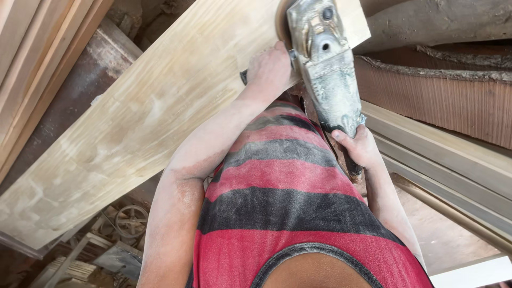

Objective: The person uses an angle grinder with a sanding disc to smooth the surface of a large wooden plank. They move the tool back and forth across the plank, generating sawdust, and reposition the plank to access different areas.

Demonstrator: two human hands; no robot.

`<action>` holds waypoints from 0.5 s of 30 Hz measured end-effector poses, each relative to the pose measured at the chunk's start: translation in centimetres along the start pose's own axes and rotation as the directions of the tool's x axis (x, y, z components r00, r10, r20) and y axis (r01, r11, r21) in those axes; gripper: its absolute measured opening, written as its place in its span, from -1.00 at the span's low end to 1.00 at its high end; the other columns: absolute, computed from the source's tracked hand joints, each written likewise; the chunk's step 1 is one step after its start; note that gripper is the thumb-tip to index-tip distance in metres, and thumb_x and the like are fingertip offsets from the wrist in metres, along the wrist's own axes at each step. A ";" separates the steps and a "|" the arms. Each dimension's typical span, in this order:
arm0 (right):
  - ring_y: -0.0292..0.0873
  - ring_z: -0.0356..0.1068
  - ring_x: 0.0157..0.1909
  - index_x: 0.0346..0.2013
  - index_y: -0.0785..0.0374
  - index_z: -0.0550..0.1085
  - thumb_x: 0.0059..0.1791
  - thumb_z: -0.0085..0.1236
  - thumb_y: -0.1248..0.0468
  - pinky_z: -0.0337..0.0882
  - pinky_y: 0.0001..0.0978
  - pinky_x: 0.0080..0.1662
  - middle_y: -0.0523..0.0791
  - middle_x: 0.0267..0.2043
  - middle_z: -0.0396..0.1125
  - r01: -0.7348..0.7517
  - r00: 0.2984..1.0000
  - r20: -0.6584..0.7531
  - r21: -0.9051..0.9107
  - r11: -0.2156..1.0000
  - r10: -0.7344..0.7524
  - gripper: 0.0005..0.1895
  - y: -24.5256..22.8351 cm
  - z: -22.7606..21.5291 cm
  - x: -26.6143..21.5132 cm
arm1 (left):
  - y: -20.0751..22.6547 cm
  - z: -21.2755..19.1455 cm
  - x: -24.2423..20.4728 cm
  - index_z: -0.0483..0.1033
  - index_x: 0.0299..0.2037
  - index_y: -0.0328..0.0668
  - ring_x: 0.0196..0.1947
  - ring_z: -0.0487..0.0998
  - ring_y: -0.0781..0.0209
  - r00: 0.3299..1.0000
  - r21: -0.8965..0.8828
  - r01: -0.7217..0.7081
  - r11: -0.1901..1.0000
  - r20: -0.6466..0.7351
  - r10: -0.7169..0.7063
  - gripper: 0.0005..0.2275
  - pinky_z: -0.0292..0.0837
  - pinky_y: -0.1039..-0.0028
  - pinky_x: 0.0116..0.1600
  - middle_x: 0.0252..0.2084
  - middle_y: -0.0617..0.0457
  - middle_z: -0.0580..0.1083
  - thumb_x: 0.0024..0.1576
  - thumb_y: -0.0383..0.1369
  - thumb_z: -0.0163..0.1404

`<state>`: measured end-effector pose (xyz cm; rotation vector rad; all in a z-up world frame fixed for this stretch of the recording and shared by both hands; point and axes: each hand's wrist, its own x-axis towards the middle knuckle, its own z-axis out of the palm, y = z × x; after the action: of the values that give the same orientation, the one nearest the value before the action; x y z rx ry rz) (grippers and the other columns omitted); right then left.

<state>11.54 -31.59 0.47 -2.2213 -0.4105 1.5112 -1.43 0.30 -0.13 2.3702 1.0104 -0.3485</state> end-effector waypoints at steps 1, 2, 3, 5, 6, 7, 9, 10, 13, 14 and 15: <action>-0.17 0.45 -0.18 -0.05 0.57 0.43 -0.08 0.38 -0.06 0.43 -0.27 -0.09 0.01 -0.25 0.46 0.080 0.996 -0.024 -0.013 0.997 -0.081 -0.30 -0.2 0.0 0.1 | -0.1 0.0 0.1 0.46 -0.17 -0.41 -0.31 0.64 -0.19 1.000 -0.004 -0.009 1.000 -0.017 0.009 -0.87 0.53 0.05 -0.19 -0.34 -0.26 0.57 0.16 -0.49 -0.09; -0.18 0.47 -0.09 0.01 0.59 0.40 -0.07 0.40 -0.06 0.42 -0.28 -0.03 0.00 -0.18 0.46 0.172 0.984 -0.042 -0.031 0.985 -0.174 -0.26 -0.8 0.0 0.7 | -0.4 -0.1 0.6 0.46 -0.18 -0.42 -0.31 0.64 -0.20 0.999 -0.005 -0.011 1.000 -0.046 0.011 -0.87 0.52 0.04 -0.19 -0.34 -0.27 0.57 0.15 -0.49 -0.09; -0.17 0.46 -0.13 0.02 0.55 0.41 -0.08 0.37 -0.06 0.43 -0.27 -0.05 0.01 -0.19 0.46 0.143 0.989 -0.045 -0.004 0.990 -0.144 -0.28 -1.4 -0.2 1.1 | -0.6 -0.3 1.2 0.46 -0.19 -0.42 -0.31 0.63 -0.21 0.997 -0.005 -0.013 1.000 -0.074 0.013 -0.87 0.52 0.02 -0.20 -0.34 -0.29 0.57 0.14 -0.50 -0.09; -0.13 0.46 -0.21 0.05 0.49 0.44 -0.11 0.30 -0.06 0.45 -0.26 -0.07 0.02 -0.23 0.48 0.086 0.996 -0.029 0.041 0.995 -0.085 -0.30 -3.1 -0.9 1.6 | -0.8 -0.7 2.7 0.44 -0.16 -0.46 -0.32 0.62 -0.26 0.997 -0.029 -0.029 0.999 -0.079 0.026 -0.86 0.52 0.01 -0.21 -0.34 -0.31 0.56 0.16 -0.51 -0.10; -0.13 0.46 -0.22 0.05 0.49 0.43 -0.10 0.29 -0.07 0.45 -0.26 -0.08 0.03 -0.24 0.47 0.087 0.995 -0.044 0.020 0.996 -0.086 -0.29 -4.0 -1.4 1.7 | -0.8 -0.8 3.8 0.44 -0.14 -0.48 -0.32 0.62 -0.28 0.996 -0.046 -0.043 0.998 -0.077 0.039 -0.85 0.52 0.01 -0.22 -0.34 -0.33 0.56 0.16 -0.51 -0.10; -0.12 0.46 -0.23 0.06 0.49 0.42 -0.09 0.28 -0.08 0.45 -0.26 -0.08 0.04 -0.25 0.47 0.088 0.994 -0.060 -0.002 0.996 -0.088 -0.29 -5.0 -1.7 2.1 | -0.8 -0.9 4.9 0.44 -0.16 -0.46 -0.31 0.62 -0.28 0.995 -0.027 -0.046 0.999 -0.088 0.044 -0.85 0.52 0.00 -0.20 -0.34 -0.33 0.56 0.14 -0.52 -0.09; -0.08 0.47 -0.25 0.00 0.54 0.45 -0.05 0.24 -0.11 0.45 -0.22 -0.10 0.09 -0.28 0.46 0.056 0.997 -0.049 -0.008 0.998 -0.056 -0.30 -7.2 -2.3 3.2 | -1.3 -1.5 7.1 0.45 -0.19 -0.43 -0.29 0.62 -0.27 0.992 0.012 -0.039 0.999 -0.117 0.040 -0.86 0.52 0.00 -0.17 -0.33 -0.33 0.56 0.08 -0.53 -0.07; -0.04 0.47 -0.26 -0.06 0.59 0.48 -0.02 0.22 -0.12 0.45 -0.19 -0.11 0.12 -0.30 0.46 0.019 1.000 -0.021 0.011 1.000 -0.019 -0.30 -8.2 -2.4 3.7 | -1.6 -1.9 8.0 0.47 -0.20 -0.40 -0.28 0.61 -0.28 0.990 0.003 -0.042 0.999 -0.134 0.042 -0.87 0.51 -0.01 -0.17 -0.32 -0.32 0.56 0.08 -0.52 -0.06; -0.01 0.49 -0.26 -0.10 0.60 0.49 -0.02 0.19 -0.16 0.46 -0.17 -0.12 0.15 -0.30 0.46 -0.016 1.000 -0.009 -0.013 1.000 0.016 -0.27 -10.6 -2.2 5.2 | -2.9 -3.0 9.8 0.50 -0.21 -0.33 -0.25 0.60 -0.29 0.979 -0.011 -0.079 0.997 -0.189 0.076 -0.88 0.50 -0.03 -0.17 -0.28 -0.31 0.56 0.09 -0.51 -0.04; -0.01 0.50 -0.25 -0.09 0.59 0.48 -0.03 0.18 -0.18 0.46 -0.18 -0.12 0.15 -0.29 0.47 -0.015 1.000 -0.016 -0.034 0.999 0.015 -0.26 -11.1 -2.0 5.4 | -3.5 -3.3 9.7 0.50 -0.21 -0.32 -0.24 0.60 -0.29 0.973 -0.005 -0.101 0.995 -0.211 0.097 -0.88 0.50 -0.02 -0.17 -0.28 -0.31 0.56 0.09 -0.51 -0.04; -0.01 0.51 -0.22 -0.06 0.60 0.46 -0.04 0.20 -0.19 0.46 -0.19 -0.10 0.15 -0.27 0.47 0.033 0.999 -0.007 -0.051 0.998 -0.033 -0.23 -11.3 -1.9 5.5 | -4.0 -3.7 9.4 0.50 -0.20 -0.32 -0.22 0.61 -0.28 0.965 0.002 -0.122 0.993 -0.232 0.119 -0.88 0.51 -0.01 -0.17 -0.28 -0.31 0.57 0.10 -0.52 -0.04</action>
<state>15.23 -19.57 2.26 -2.2474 -0.4863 1.4901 2.18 10.25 -2.59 2.4891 0.9603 -0.0188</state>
